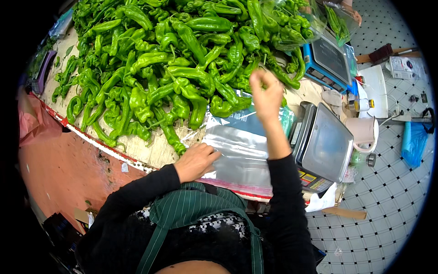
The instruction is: The person sorts green peppers from a large pile on a table, selects individual peppers, and places them into clear plastic bags. The person then weighs the bags on a digital scale and sets them aside.
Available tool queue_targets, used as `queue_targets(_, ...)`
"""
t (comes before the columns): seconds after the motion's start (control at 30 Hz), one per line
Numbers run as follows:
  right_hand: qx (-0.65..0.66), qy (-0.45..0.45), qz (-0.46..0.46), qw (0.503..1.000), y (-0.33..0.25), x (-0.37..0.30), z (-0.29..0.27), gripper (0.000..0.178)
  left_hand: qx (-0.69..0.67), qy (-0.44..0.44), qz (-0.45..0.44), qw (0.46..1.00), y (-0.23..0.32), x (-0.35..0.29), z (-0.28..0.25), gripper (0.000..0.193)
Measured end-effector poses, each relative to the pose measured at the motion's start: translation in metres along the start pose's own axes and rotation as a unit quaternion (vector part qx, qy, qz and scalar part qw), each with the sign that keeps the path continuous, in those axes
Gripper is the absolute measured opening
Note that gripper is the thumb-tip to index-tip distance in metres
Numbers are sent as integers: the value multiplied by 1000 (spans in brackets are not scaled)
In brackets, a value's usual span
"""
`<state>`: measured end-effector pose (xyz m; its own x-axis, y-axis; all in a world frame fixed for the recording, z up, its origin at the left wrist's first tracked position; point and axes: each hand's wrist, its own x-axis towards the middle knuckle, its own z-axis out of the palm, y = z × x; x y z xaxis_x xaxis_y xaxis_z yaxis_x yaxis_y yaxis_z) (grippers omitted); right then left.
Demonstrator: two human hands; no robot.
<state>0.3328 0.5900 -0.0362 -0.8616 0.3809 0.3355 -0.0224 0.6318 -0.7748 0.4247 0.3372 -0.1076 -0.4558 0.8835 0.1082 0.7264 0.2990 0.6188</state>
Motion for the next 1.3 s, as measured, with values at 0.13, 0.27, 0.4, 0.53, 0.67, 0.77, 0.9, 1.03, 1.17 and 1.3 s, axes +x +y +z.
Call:
queue_targets(0.13, 48, -123, 107, 986, 8, -93, 17, 25, 155, -50, 11, 987, 11, 16, 21, 37)
queue_targets(0.27, -38, -156, -21, 987, -31, -109, 46, 31, 213, -130, -3, 968, 12, 27, 30, 19)
queue_targets(0.4, -116, -66, -195, 972, -78, -74, 81, 40, 225, -43, -3, 973, -8, 31, 71, 18)
queue_targets(0.53, -301, -167, -187, 920, -91, -49, 119, 44, 233, -87, -67, 966, 19, 33, 51, 25)
queue_targets(0.67, -301, -146, -164, 928, -76, -56, 118, 46, 279, -146, -54, 948, 30, 19, 46, 23)
queue_targets(0.77, -86, -78, -71, 991, -62, -65, 91, 56, 229, -34, -58, 971, 20, 3, 59, 21)
queue_targets(0.9, 182, -148, 107, 966, -12, -87, 49, 50, 145, 61, -29, 987, 22, -9, 58, 29)
queue_targets(1.03, 261, -160, 268, 914, -10, -122, 22, 42, 89, 47, 8, 995, 11, -9, 61, 33)
queue_targets(1.17, 348, -258, 288, 854, -3, -157, 12, 55, 30, 53, -8, 998, -5, -1, 72, 18)
queue_targets(1.3, 431, -258, 334, 797, 1, -186, -2, 86, -29, 36, -47, 998, -2, 2, 64, 10)
